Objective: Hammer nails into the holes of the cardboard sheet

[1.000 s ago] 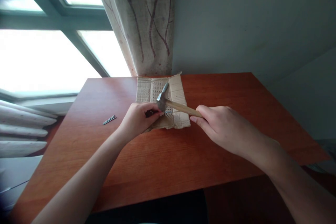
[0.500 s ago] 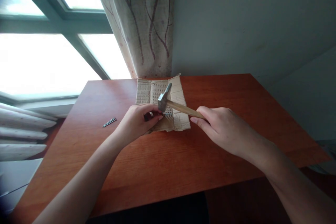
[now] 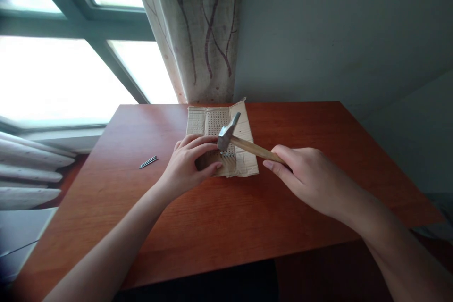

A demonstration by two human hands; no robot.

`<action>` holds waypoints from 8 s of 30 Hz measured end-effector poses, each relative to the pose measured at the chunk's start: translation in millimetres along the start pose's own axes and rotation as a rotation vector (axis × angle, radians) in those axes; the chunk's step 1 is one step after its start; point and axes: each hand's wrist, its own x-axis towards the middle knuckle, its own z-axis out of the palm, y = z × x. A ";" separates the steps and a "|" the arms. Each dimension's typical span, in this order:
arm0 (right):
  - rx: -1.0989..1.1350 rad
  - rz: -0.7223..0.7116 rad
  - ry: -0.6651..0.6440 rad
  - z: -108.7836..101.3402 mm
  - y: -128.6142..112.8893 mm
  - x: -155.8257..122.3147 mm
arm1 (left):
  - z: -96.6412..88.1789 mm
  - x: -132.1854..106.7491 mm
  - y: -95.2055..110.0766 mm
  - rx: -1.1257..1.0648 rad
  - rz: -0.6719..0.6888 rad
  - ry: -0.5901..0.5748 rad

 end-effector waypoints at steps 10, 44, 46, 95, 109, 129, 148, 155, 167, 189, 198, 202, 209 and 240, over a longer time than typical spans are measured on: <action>-0.008 0.000 -0.056 3.6 -6.0 -0.5 | 2.1 -0.2 -0.9 -0.035 -0.014 0.011; -0.106 0.009 -0.067 14.6 -0.4 3.5 | 1.7 1.2 -1.0 -0.056 -0.028 0.012; -0.108 0.005 -0.073 14.0 -1.3 3.7 | 1.7 1.1 -1.1 -0.052 -0.024 0.015; 1.067 -0.038 0.737 89.2 24.2 92.0 | -4.4 4.5 -3.3 -0.314 0.026 0.282; 1.218 0.027 0.853 86.3 35.0 89.1 | -60.2 -66.3 -85.9 0.551 -0.443 -0.025; 1.160 0.034 0.856 87.7 33.1 87.7 | -52.9 -71.5 -74.2 0.749 -0.513 -0.227; 1.194 0.022 0.865 89.1 35.3 87.7 | -60.8 -51.1 -38.6 0.071 -0.254 0.059; 1.181 0.016 0.871 89.1 35.6 86.7 | -34.0 -8.8 0.4 -0.583 -0.204 0.181; 1.232 0.012 0.887 83.6 38.8 84.4 | -7.1 6.7 4.9 -0.505 -0.186 0.086; 1.241 -0.008 0.884 84.6 38.7 82.5 | -3.3 6.2 9.3 -0.317 -0.114 0.132; 1.213 -0.016 0.883 85.1 38.0 82.7 | -0.6 5.9 7.2 -0.336 -0.104 0.169; 1.171 -0.006 0.878 86.2 38.0 82.5 | 0.8 4.8 5.7 -0.344 -0.112 0.162; 1.156 -0.013 0.878 86.5 37.9 82.8 | 0.5 4.9 5.6 -0.390 -0.132 0.157; 1.189 -0.033 0.893 86.7 36.4 82.9 | -0.8 6.7 5.8 -0.332 -0.089 0.141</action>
